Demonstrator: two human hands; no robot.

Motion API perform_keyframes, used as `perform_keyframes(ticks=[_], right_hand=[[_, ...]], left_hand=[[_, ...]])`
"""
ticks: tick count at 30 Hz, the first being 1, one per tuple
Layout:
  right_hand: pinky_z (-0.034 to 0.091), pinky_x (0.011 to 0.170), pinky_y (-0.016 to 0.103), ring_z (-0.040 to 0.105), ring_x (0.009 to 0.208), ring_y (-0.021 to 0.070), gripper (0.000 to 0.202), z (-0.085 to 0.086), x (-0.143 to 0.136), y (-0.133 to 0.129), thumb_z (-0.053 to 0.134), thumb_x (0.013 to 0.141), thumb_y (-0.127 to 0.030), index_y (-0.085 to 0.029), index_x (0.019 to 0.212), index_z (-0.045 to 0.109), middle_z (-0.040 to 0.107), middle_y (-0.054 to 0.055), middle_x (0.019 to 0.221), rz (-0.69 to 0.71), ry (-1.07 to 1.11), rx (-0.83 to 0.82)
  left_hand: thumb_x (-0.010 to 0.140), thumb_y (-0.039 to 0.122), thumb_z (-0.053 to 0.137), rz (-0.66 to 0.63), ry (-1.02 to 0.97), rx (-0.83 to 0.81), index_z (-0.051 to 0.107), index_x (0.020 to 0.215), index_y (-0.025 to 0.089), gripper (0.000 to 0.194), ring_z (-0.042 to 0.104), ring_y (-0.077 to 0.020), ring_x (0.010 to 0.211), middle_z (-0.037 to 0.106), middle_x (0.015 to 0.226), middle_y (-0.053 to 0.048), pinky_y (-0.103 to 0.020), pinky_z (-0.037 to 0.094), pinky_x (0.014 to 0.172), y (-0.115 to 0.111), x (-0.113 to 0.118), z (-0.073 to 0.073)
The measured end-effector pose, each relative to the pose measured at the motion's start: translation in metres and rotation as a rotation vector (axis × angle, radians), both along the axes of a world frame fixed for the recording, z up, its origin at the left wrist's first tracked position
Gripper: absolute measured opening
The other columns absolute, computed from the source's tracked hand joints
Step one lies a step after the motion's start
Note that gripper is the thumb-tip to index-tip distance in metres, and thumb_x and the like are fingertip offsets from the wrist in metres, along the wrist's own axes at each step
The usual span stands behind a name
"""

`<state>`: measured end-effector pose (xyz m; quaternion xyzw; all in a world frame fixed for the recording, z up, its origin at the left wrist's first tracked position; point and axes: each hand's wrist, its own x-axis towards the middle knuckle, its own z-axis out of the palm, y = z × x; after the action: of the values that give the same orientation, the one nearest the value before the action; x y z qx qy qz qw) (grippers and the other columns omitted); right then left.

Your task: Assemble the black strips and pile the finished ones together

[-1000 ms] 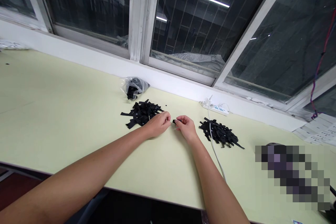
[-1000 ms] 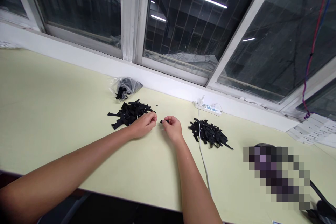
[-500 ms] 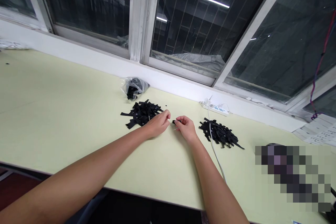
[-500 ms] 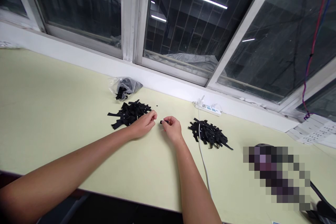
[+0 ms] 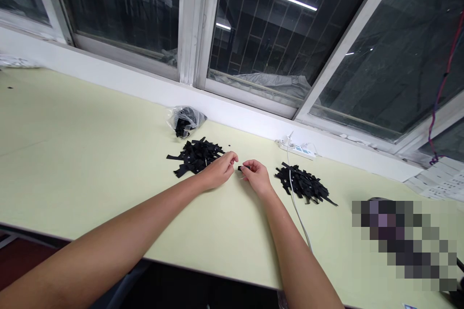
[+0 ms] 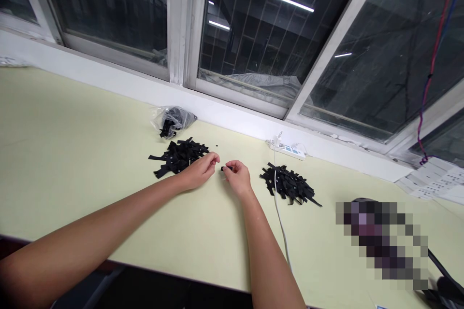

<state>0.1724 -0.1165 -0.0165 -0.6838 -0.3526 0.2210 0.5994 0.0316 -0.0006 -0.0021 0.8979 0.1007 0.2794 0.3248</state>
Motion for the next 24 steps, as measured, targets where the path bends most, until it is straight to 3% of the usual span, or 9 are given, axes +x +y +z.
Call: perform_keyframes(ticks=[14, 24], right_hand=[[0.051, 0.058, 0.027, 0.055, 0.064, 0.0138, 0.031, -0.0021, 0.0023, 0.0007, 0.073, 0.067, -0.041, -0.019, 0.087, 0.065, 0.060, -0.001, 0.071, -0.001, -0.020, -0.004], [0.052, 0.058, 0.028, 0.054, 0.062, 0.0133, 0.031, -0.0026, 0.0015, 0.0013, 0.073, 0.067, -0.041, -0.019, 0.087, 0.065, 0.060, -0.001, 0.070, -0.004, -0.024, 0.001]], left_hand=[[0.084, 0.015, 0.042, 0.011, 0.006, 0.008, 0.052, 0.106, 0.020, 0.025, 0.053, -0.0181, 0.083, 0.057, 0.094, -0.004, -0.032, 0.041, 0.076, 0.0020, 0.0026, -0.0040], [0.085, 0.019, 0.046, 0.009, 0.046, 0.009, 0.058, 0.103, 0.019, 0.022, 0.057, -0.0183, 0.083, 0.063, 0.097, -0.005, -0.031, 0.042, 0.076, 0.0006, 0.0024, 0.0011]])
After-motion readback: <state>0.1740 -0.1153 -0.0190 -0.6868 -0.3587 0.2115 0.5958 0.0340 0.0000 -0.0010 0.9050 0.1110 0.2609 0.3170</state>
